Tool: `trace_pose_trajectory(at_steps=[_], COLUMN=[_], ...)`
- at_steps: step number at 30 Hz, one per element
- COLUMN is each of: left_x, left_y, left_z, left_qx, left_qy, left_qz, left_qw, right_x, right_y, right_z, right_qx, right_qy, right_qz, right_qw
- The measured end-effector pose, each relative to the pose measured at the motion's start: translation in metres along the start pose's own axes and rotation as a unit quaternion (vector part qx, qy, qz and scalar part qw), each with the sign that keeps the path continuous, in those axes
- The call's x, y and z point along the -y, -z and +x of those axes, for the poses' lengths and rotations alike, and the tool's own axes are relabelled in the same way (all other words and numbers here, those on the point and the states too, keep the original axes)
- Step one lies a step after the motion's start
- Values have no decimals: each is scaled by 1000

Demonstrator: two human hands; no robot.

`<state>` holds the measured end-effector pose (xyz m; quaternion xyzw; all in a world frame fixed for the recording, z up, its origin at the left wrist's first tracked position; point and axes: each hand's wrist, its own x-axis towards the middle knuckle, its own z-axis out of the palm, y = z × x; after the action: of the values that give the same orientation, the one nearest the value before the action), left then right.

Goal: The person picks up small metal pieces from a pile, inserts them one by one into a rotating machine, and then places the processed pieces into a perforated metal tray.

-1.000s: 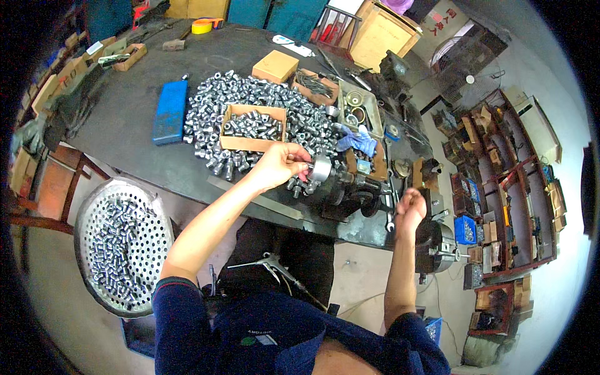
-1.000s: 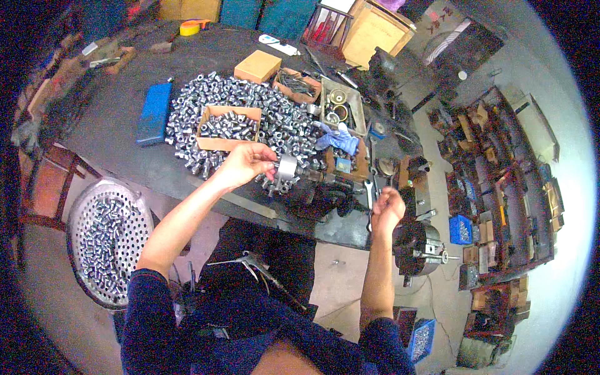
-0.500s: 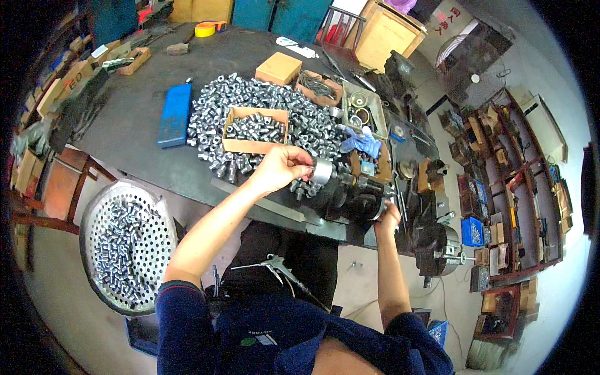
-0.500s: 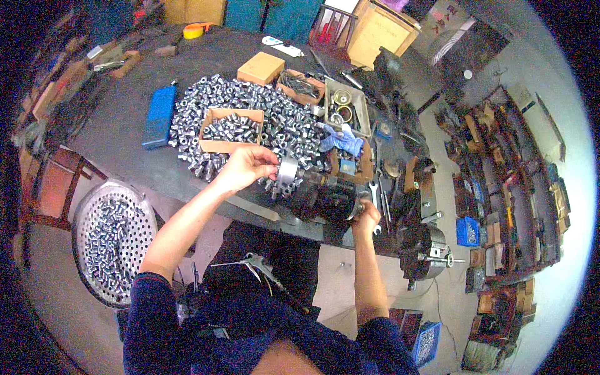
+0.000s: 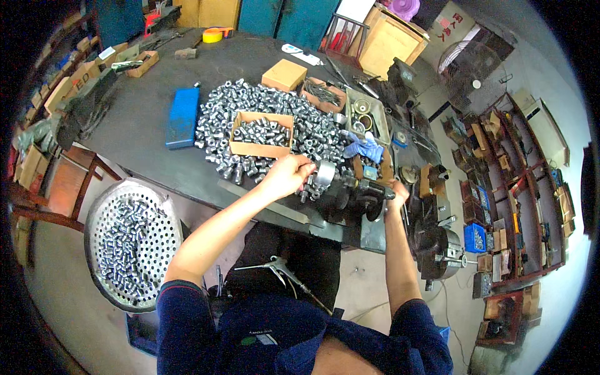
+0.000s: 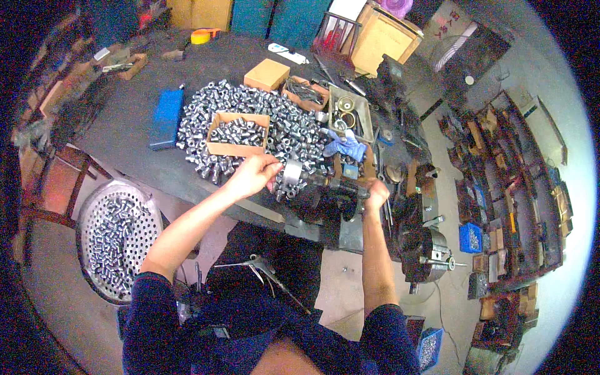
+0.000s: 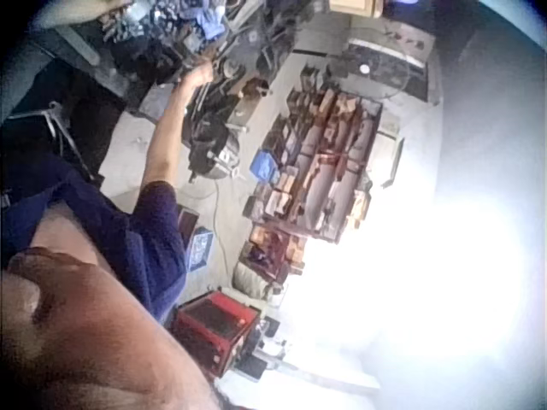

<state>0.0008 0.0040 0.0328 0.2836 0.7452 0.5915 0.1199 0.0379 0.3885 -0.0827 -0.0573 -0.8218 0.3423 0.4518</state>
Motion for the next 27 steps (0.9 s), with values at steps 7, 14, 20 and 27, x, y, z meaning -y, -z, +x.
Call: trace_pose_trajectory(at_steps=[7, 14, 20, 27], left_x=[9, 5, 16, 48], left_y=[4, 8, 18, 83], left_z=[-5, -10, 5, 31], left_qx=[-23, -32, -44, -237], left_qy=[29, 47, 34, -82], left_qz=[-39, -54, -79, 210], left_qw=[999, 997, 995, 945], right_x=[141, 93, 32, 149], right_y=[47, 44, -3, 42], right_z=[10, -67, 4, 10], right_qx=[-80, -71, -55, -79], right_qy=[-230, -412, 12, -213], right_qz=[391, 355, 60, 362], right_qw=[887, 836, 997, 904])
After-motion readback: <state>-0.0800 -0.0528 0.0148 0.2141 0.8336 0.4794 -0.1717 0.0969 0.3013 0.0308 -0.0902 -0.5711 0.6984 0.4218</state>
